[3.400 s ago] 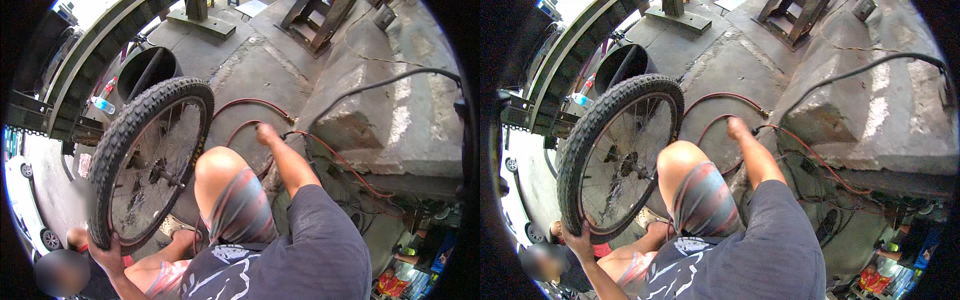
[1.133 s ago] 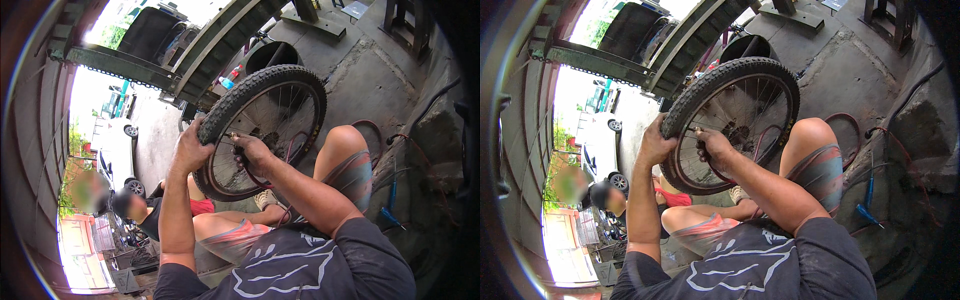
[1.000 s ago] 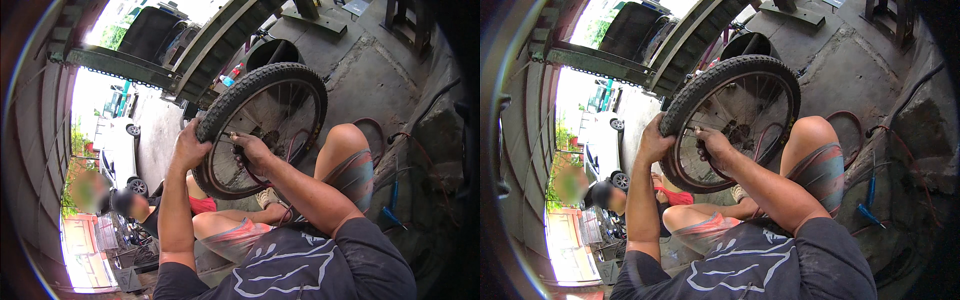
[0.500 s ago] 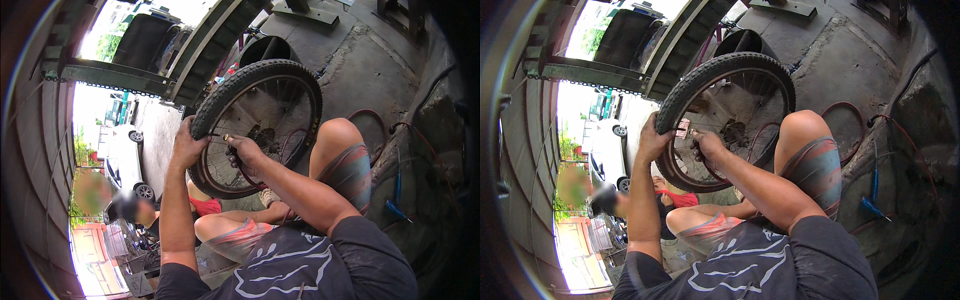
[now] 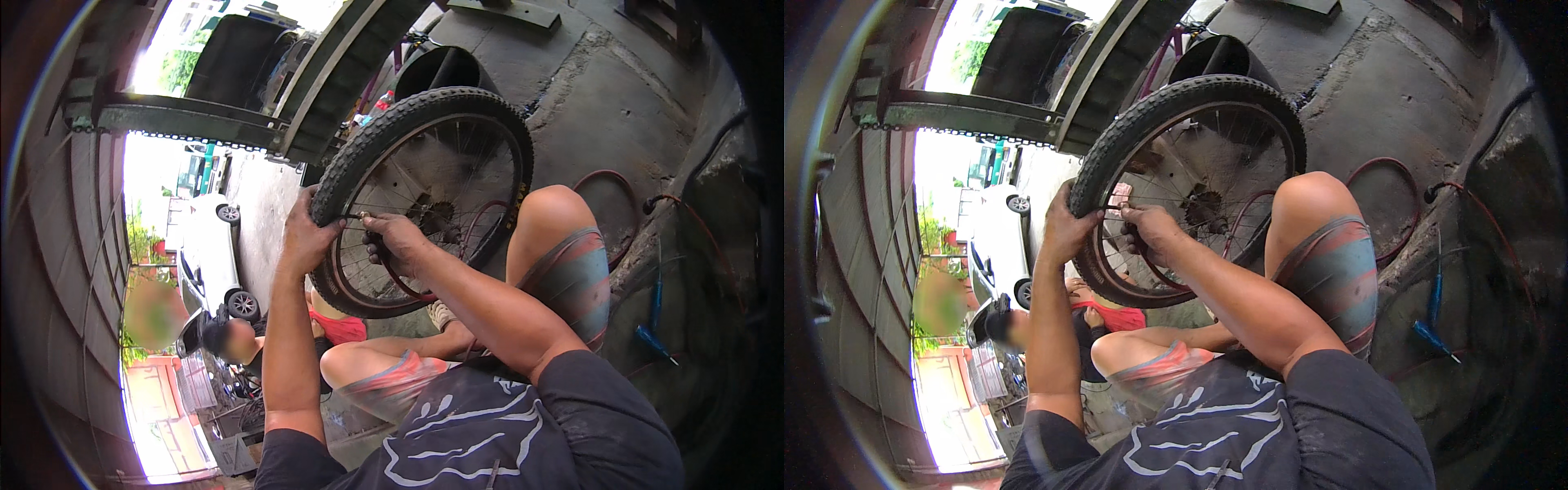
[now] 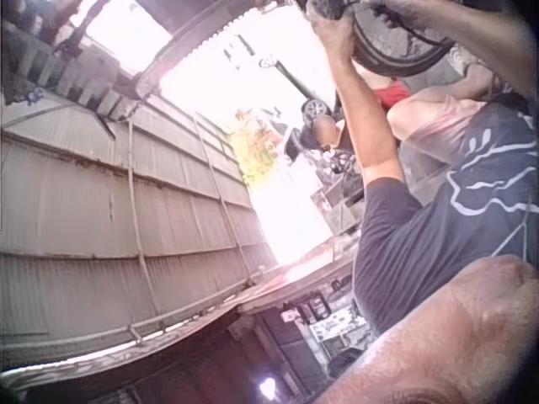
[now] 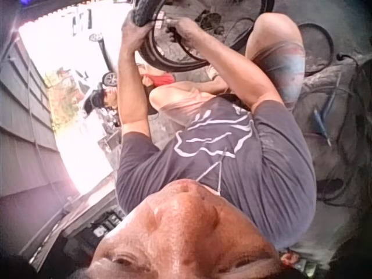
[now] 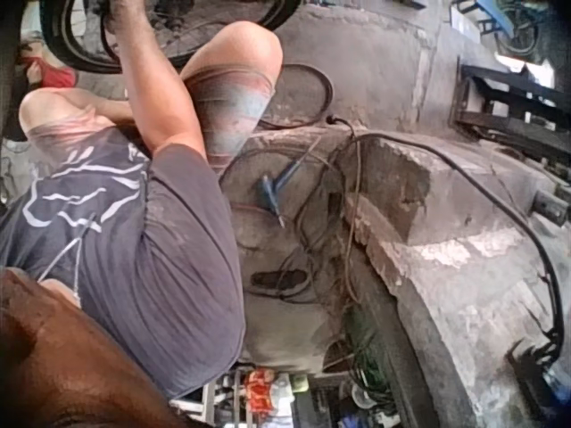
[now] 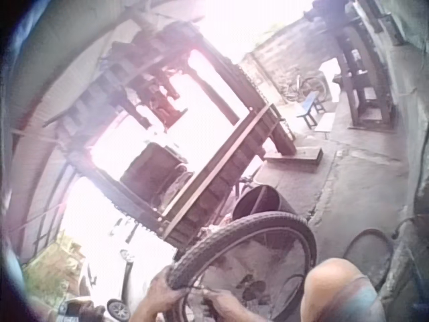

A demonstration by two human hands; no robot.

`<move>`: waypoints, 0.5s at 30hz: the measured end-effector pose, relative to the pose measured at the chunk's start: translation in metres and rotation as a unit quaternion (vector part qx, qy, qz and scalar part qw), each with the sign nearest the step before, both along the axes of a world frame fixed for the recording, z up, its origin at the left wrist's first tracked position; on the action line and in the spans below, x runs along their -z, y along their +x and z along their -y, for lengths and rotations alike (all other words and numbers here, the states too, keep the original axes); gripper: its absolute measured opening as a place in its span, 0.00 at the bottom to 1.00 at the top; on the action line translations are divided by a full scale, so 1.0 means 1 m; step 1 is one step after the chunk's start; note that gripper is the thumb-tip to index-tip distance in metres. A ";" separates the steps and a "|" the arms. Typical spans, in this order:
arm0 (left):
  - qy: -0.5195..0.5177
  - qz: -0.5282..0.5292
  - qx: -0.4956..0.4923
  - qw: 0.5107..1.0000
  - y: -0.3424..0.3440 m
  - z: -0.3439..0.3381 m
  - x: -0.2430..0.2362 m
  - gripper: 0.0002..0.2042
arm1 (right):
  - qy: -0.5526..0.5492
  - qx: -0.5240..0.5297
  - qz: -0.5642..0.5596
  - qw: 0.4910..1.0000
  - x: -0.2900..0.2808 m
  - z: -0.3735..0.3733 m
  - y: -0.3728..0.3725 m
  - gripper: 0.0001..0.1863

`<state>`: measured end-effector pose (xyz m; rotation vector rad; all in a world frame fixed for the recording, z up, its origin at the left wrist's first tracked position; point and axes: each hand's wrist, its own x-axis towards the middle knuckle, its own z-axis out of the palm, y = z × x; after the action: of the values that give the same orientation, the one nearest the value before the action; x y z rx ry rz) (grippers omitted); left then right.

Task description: The person removes the tire from the rim, inspects the inner tube, and reattaches the tire to the rim. They then inflate the tire using an air hose and check the pressure.

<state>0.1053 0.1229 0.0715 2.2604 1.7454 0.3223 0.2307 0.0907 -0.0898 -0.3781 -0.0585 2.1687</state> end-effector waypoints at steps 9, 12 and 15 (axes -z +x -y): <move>0.018 -0.022 0.013 1.000 -0.002 0.009 -0.003 0.32 | 0.021 -0.052 -0.014 0.998 -0.001 0.002 0.010 0.09; 0.027 -0.034 0.019 0.999 -0.005 0.009 -0.001 0.33 | 0.020 -0.077 -0.029 0.996 0.007 -0.001 0.011 0.10; 0.056 -0.057 0.035 0.996 -0.007 0.009 0.001 0.35 | 0.004 -0.082 -0.053 0.995 0.009 -0.001 0.008 0.10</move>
<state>0.0987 0.1136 0.0701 2.4579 1.7368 0.2884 0.2386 0.0918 -0.0987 -0.2616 -0.0410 2.3473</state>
